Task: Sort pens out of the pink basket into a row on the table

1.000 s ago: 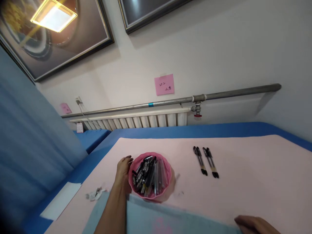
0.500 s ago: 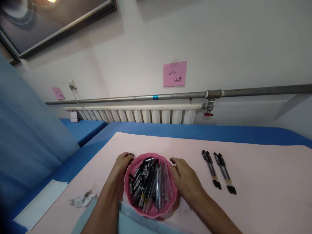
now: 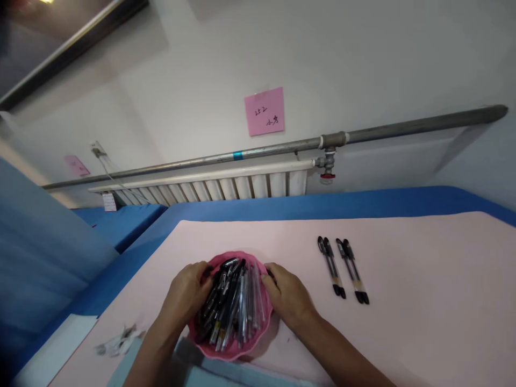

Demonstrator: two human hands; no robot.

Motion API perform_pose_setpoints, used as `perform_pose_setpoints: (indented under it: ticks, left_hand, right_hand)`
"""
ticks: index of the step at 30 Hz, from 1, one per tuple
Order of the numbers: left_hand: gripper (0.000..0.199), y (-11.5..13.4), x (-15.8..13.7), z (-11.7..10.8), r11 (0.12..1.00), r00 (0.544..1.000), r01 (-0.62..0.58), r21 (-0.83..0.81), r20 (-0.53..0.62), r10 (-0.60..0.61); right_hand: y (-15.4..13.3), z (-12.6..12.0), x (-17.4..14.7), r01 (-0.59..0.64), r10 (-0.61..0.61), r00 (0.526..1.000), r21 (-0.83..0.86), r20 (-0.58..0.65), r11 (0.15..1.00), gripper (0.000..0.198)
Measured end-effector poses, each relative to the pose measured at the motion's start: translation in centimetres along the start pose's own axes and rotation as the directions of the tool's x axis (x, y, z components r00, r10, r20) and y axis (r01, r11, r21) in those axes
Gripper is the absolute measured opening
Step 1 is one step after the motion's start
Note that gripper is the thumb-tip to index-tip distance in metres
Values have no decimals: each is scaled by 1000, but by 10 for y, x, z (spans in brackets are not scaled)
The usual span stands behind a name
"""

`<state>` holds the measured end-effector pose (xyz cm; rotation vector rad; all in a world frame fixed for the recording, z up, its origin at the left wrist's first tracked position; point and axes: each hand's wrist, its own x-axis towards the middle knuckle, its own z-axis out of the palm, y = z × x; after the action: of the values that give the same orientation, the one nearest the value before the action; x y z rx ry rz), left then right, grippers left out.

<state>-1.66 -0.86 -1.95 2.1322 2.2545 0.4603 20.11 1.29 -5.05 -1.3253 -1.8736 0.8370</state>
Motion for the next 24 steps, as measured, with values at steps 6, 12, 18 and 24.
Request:
perform_pose_setpoints:
  ticks: [6, 12, 18, 24]
  left_hand:
    - [18, 5, -8, -2, 998, 998, 21, -67, -56, -24]
    - [16, 7, -8, 8, 925, 999, -7, -379, -43, -10]
    - [15, 16, -9, 7, 909, 999, 4, -417, -34, -20]
    - [8, 35, -15, -4, 927, 984, -33, -375, 149, 95]
  right_hand:
    - [0, 0, -1, -25, 25, 1000, -23, 7, 999, 24]
    - [-2, -1, -1, -32, 32, 999, -46, 2, 998, 25]
    - [-4, -1, 0, -13, 12, 1000, -39, -8, 999, 27]
    - [-7, -3, -1, 22, -29, 997, -93, -69, 995, 25]
